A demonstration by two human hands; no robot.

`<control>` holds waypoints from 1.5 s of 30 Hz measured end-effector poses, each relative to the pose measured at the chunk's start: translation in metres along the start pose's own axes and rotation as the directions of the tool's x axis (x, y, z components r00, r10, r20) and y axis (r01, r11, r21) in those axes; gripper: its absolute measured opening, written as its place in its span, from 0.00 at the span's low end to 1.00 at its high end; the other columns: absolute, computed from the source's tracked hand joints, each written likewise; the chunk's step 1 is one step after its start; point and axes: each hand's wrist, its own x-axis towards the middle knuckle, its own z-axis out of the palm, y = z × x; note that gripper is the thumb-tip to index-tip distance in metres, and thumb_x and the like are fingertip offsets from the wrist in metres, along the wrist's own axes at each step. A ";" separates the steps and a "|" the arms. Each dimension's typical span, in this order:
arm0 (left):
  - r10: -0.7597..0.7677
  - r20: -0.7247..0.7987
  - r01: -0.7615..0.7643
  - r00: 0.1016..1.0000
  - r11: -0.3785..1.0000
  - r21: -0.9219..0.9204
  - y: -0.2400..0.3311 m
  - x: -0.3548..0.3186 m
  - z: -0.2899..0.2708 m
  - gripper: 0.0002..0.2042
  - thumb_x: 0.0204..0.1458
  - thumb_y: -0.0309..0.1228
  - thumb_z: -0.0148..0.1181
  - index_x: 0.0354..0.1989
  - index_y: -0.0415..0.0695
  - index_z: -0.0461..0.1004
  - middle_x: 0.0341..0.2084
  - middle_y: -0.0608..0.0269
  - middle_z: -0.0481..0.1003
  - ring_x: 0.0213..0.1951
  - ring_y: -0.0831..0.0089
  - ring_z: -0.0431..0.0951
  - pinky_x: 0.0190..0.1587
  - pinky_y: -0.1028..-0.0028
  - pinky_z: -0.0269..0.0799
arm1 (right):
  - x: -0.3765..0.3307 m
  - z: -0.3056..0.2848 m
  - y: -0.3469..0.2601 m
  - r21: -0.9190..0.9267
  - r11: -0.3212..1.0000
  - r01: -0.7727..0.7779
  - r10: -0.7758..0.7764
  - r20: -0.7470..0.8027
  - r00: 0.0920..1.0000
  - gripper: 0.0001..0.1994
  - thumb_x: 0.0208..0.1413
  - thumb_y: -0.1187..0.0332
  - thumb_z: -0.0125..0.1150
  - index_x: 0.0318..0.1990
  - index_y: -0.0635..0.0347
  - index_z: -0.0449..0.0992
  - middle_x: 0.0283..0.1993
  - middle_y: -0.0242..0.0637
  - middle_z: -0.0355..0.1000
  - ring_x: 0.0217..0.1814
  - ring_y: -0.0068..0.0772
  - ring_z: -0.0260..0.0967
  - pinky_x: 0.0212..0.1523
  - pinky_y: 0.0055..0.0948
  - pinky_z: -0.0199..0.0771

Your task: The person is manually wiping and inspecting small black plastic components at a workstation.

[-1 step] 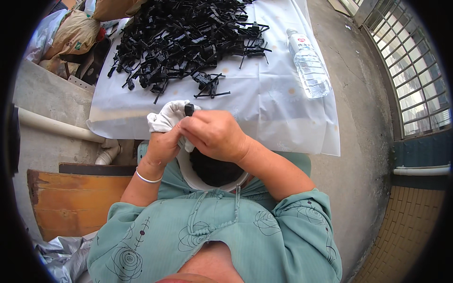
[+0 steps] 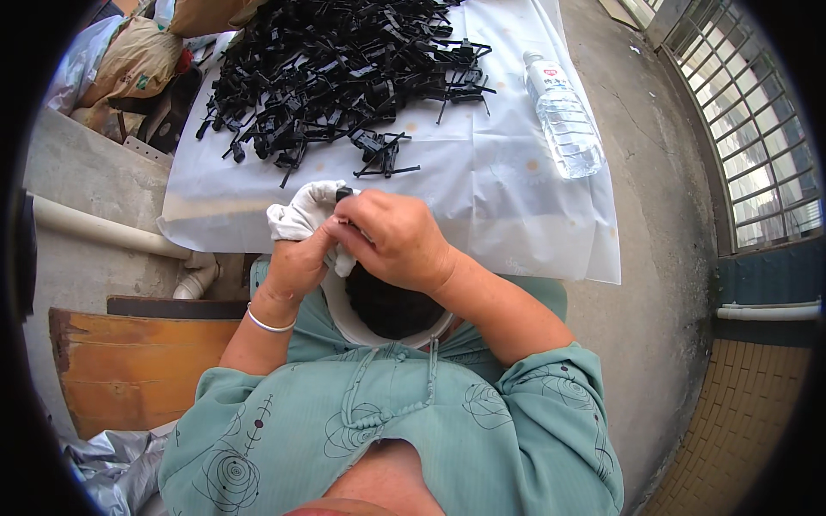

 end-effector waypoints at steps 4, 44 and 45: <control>-0.006 0.064 -0.002 0.998 0.992 0.125 0.014 -0.005 0.003 0.16 0.54 0.23 0.48 0.51 0.38 0.60 0.31 0.63 0.72 0.23 0.80 0.73 0.21 0.84 0.67 | 0.004 -0.003 -0.003 0.340 0.773 -0.536 0.526 0.130 0.841 0.11 0.48 0.67 0.64 0.25 0.61 0.67 0.17 0.20 0.56 0.21 0.11 0.48 0.20 0.16 0.52; 0.103 0.049 -0.114 0.993 0.859 0.499 0.012 0.001 -0.001 0.13 0.49 0.23 0.44 0.45 0.36 0.63 0.29 0.63 0.68 0.28 0.82 0.65 0.31 0.80 0.64 | 0.006 -0.010 0.011 0.217 0.862 -0.459 0.391 0.294 0.872 0.07 0.53 0.69 0.56 0.28 0.63 0.69 0.20 0.35 0.64 0.19 0.31 0.56 0.22 0.27 0.60; 0.102 0.051 -0.114 0.993 0.859 0.498 0.012 0.001 0.000 0.13 0.49 0.23 0.44 0.45 0.36 0.63 0.29 0.63 0.68 0.28 0.82 0.65 0.31 0.80 0.64 | 0.003 -0.008 0.013 0.221 0.887 -0.404 0.330 0.307 0.893 0.08 0.54 0.69 0.54 0.27 0.63 0.68 0.19 0.37 0.63 0.19 0.32 0.56 0.22 0.28 0.59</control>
